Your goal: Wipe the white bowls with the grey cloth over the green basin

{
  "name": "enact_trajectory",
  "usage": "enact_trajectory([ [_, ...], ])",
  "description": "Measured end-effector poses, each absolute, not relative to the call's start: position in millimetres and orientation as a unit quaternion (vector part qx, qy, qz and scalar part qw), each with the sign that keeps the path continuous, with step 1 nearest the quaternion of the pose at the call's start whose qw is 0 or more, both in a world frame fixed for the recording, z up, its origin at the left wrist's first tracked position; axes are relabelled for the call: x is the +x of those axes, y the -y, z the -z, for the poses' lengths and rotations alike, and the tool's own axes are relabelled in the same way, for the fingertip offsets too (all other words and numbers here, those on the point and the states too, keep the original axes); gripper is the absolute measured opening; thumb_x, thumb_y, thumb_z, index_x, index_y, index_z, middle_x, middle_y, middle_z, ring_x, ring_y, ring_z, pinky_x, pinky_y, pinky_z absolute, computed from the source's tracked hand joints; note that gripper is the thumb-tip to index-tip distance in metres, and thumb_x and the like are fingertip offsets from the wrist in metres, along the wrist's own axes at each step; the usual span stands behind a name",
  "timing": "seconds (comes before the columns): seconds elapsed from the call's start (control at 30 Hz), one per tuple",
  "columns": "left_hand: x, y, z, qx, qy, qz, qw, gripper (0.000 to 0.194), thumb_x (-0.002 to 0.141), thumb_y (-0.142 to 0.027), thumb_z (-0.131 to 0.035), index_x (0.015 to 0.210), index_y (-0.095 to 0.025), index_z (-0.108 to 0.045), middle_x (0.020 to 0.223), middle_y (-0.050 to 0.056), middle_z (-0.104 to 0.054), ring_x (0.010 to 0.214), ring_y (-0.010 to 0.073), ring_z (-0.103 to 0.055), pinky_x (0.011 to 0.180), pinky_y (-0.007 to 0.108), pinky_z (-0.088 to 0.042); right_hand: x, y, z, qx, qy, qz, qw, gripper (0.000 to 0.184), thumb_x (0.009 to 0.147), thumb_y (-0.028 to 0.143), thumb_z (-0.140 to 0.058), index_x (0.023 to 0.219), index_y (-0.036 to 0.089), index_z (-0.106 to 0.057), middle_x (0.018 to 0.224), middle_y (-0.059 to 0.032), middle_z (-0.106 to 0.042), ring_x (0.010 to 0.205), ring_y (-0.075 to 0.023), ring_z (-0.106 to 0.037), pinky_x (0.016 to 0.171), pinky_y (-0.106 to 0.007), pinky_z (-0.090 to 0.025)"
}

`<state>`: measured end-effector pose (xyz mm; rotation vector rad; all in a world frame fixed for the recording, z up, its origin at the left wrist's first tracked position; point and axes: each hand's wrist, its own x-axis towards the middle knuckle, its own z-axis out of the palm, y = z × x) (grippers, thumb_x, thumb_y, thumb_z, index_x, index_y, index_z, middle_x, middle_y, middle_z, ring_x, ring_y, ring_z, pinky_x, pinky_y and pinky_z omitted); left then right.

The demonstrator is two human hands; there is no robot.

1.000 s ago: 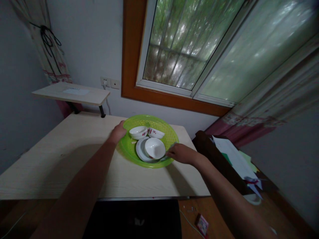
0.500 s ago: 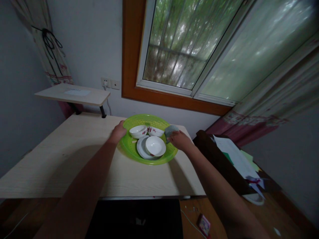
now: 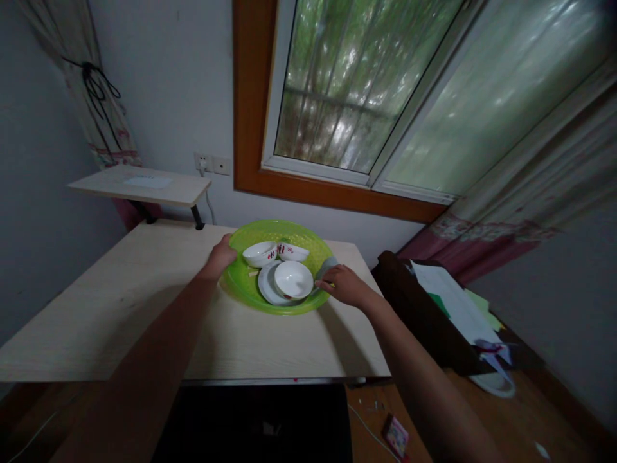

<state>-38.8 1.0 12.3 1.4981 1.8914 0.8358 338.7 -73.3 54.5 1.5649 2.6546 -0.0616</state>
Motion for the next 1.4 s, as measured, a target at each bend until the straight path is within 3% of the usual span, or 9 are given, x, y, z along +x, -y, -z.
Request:
enact_trajectory([
  [0.2,-40.2,-2.2,-6.0,0.55,-0.719,-0.316,0.283,0.069,0.076,-0.018,-0.065,0.143,-0.024,-0.052,0.13,0.015,-0.07,0.115,0.0315,-0.069,0.087,0.036,-0.055,347.2,91.9,-61.4,0.439,-0.89,0.122,-0.029,0.026,0.096,0.034,-0.059,0.113,0.025,-0.077,0.116,-0.0069,-0.076,0.113,-0.025,-0.067,0.109,-0.042,-0.044],
  [0.33,-40.5,0.4,-5.6,0.553,-0.715,-0.321,0.282,0.068,0.076,-0.019,-0.064,0.142,-0.025,-0.052,0.129,0.014,-0.07,0.113,0.0313,-0.069,0.086,0.036,-0.055,348.9,89.6,-66.4,0.44,-0.887,0.134,-0.036,0.037,0.081,0.011,-0.062,0.11,0.026,-0.078,0.114,-0.0045,-0.077,0.11,-0.0239,-0.07,0.108,-0.041,-0.046],
  [0.5,-39.8,3.8,-7.2,0.558,-0.715,-0.316,0.277,0.067,0.078,-0.02,-0.063,0.143,-0.023,-0.05,0.129,0.016,-0.069,0.114,0.0319,-0.069,0.087,0.036,-0.055,346.0,74.5,-73.8,0.509,-0.85,0.111,-0.078,0.029,0.085,0.015,-0.06,0.103,0.025,-0.08,0.106,-0.0067,-0.079,0.104,-0.0265,-0.072,0.106,-0.043,-0.046],
  [0.73,-39.2,2.8,-7.2,0.567,-0.728,-0.285,0.261,0.07,0.078,-0.02,-0.061,0.147,-0.023,-0.045,0.129,0.016,-0.068,0.113,0.0318,-0.068,0.088,0.038,-0.055,331.0,37.8,-74.5,0.58,-0.716,0.163,-0.353,0.03,0.087,0.03,-0.054,0.106,0.023,-0.077,0.103,-0.0042,-0.078,0.095,-0.0228,-0.07,0.089,-0.035,-0.051],
  [0.9,-36.5,10.4,-11.1,0.601,-0.756,-0.224,0.129,0.065,0.085,-0.026,-0.055,0.149,-0.023,-0.045,0.14,0.02,-0.054,0.116,0.0338,-0.064,0.096,0.044,-0.053,311.5,8.2,-43.6,0.614,-0.522,0.288,-0.517,0.028,0.071,0.039,-0.062,0.088,0.021,-0.076,0.087,-0.0017,-0.075,0.086,-0.0212,-0.065,0.076,-0.03,-0.049],
  [1.0,-29.6,18.2,-20.7,0.649,-0.73,-0.216,0.0,0.061,0.088,-0.021,-0.049,0.149,-0.021,-0.047,0.147,0.02,-0.049,0.132,0.0368,-0.051,0.101,0.046,-0.05,303.7,-0.7,-27.1,0.618,-0.481,0.315,-0.536,0.035,0.067,0.041,-0.06,0.091,0.019,-0.073,0.085,-0.0021,-0.074,0.079,-0.0193,-0.064,0.069,-0.028,-0.048],
  [1.07,-21.9,21.5,-28.9,0.69,-0.696,-0.197,-0.045,0.052,0.092,-0.019,-0.041,0.142,-0.02,-0.054,0.14,0.018,-0.057,0.134,0.0354,-0.05,0.103,0.045,-0.048,300.7,-2.9,-19.9,0.617,-0.469,0.329,-0.539,0.04,0.065,0.041,-0.06,0.096,0.018,-0.072,0.087,-0.0024,-0.073,0.076,-0.0184,-0.064,0.066,-0.027,-0.049],
  [1.23,2.6,15.7,-37.3,0.705,-0.702,-0.086,0.057,0.043,0.094,-0.029,-0.04,0.13,-0.019,-0.061,0.118,0.018,-0.071,0.106,0.0337,-0.069,0.088,0.045,-0.054,294.6,-3.1,-10.1,0.613,-0.473,0.355,-0.524,0.055,0.064,0.043,-0.063,0.112,0.017,-0.07,0.085,-0.0022,-0.072,0.07,-0.0175,-0.062,0.059,-0.026,-0.047],
  [1.4,19.5,-5.1,-27.2,0.654,-0.733,-0.085,0.169,0.067,0.094,-0.049,-0.042,0.146,-0.007,-0.046,0.123,0.028,-0.068,0.105,0.0361,-0.07,0.085,0.043,-0.055,290.1,-1.5,-4.4,0.611,-0.517,0.341,-0.493,0.052,0.067,0.042,-0.065,0.114,0.019,-0.07,0.085,-0.0008,-0.07,0.073,-0.0175,-0.063,0.065,-0.027,-0.049],
])
